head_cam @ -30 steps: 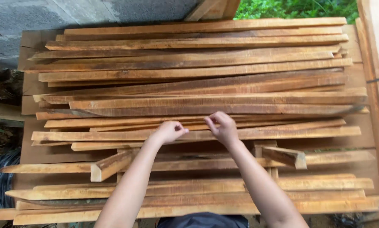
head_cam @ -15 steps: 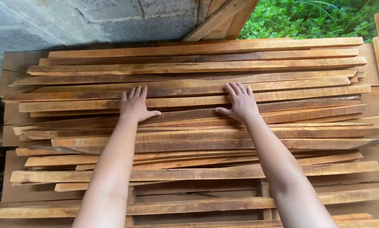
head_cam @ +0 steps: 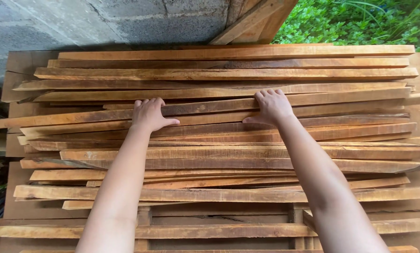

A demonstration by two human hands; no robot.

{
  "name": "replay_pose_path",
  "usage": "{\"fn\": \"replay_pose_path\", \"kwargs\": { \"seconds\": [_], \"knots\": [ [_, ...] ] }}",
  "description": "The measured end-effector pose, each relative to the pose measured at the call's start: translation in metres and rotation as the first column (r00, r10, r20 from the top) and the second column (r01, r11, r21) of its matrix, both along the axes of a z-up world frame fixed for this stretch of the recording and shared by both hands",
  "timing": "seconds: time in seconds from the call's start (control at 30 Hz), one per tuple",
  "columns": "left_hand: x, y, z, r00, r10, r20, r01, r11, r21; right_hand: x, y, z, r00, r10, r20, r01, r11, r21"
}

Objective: The person repeatedly picks up wooden planks from a large pile and places them onto a wooden rack. The hands lift each plank individually and align it with the others on the rack.

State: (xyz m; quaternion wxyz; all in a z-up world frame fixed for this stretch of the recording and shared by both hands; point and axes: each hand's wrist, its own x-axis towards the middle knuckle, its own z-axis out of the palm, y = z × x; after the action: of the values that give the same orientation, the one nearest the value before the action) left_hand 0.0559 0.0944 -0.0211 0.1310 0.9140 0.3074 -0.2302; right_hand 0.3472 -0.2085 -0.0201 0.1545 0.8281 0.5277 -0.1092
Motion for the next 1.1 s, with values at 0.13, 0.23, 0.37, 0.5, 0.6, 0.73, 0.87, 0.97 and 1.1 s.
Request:
{"fn": "replay_pose_path", "kwargs": {
  "seconds": [0.13,0.23,0.37,0.5,0.6,0.73,0.87,0.97,1.1],
  "knots": [
    [-0.008,-0.007,-0.003,0.999,0.040,0.014,-0.038,0.995,-0.096,-0.003,-0.018,-0.014,0.981,-0.063,-0.186,0.074,0.996,0.053],
    [-0.012,-0.005,-0.012,0.999,0.043,0.019,-0.041,0.996,-0.082,0.001,-0.027,-0.036,0.977,-0.011,-0.215,0.046,0.986,0.157],
    [-0.019,-0.006,-0.010,0.995,-0.027,0.091,0.031,0.999,-0.033,0.001,-0.039,-0.033,0.984,0.067,-0.163,-0.029,0.974,0.224],
    [-0.048,-0.020,0.009,0.977,-0.118,0.175,0.115,0.993,0.026,-0.023,-0.071,0.025,0.982,0.189,-0.013,-0.181,0.953,0.242],
    [-0.065,-0.052,0.055,0.967,-0.178,0.181,0.169,0.983,0.066,-0.048,-0.107,0.070,0.980,0.200,-0.014,-0.191,0.952,0.238],
    [-0.094,-0.090,0.084,0.951,-0.250,0.179,0.236,0.967,0.095,-0.079,-0.147,0.112,0.981,0.192,-0.024,-0.179,0.949,0.261],
    [-0.122,-0.120,0.132,0.949,-0.218,0.227,0.207,0.976,0.074,-0.092,-0.174,0.131,0.988,0.112,-0.104,-0.080,0.959,0.272],
    [-0.145,-0.147,0.205,0.949,-0.182,0.259,0.186,0.983,0.008,-0.125,-0.189,0.203,0.991,0.024,-0.134,0.011,0.966,0.257],
    [-0.182,-0.199,0.315,0.977,-0.061,0.203,0.090,0.986,-0.140,-0.181,-0.220,0.298,0.978,-0.086,-0.190,0.126,0.969,0.214]
  ]
}}
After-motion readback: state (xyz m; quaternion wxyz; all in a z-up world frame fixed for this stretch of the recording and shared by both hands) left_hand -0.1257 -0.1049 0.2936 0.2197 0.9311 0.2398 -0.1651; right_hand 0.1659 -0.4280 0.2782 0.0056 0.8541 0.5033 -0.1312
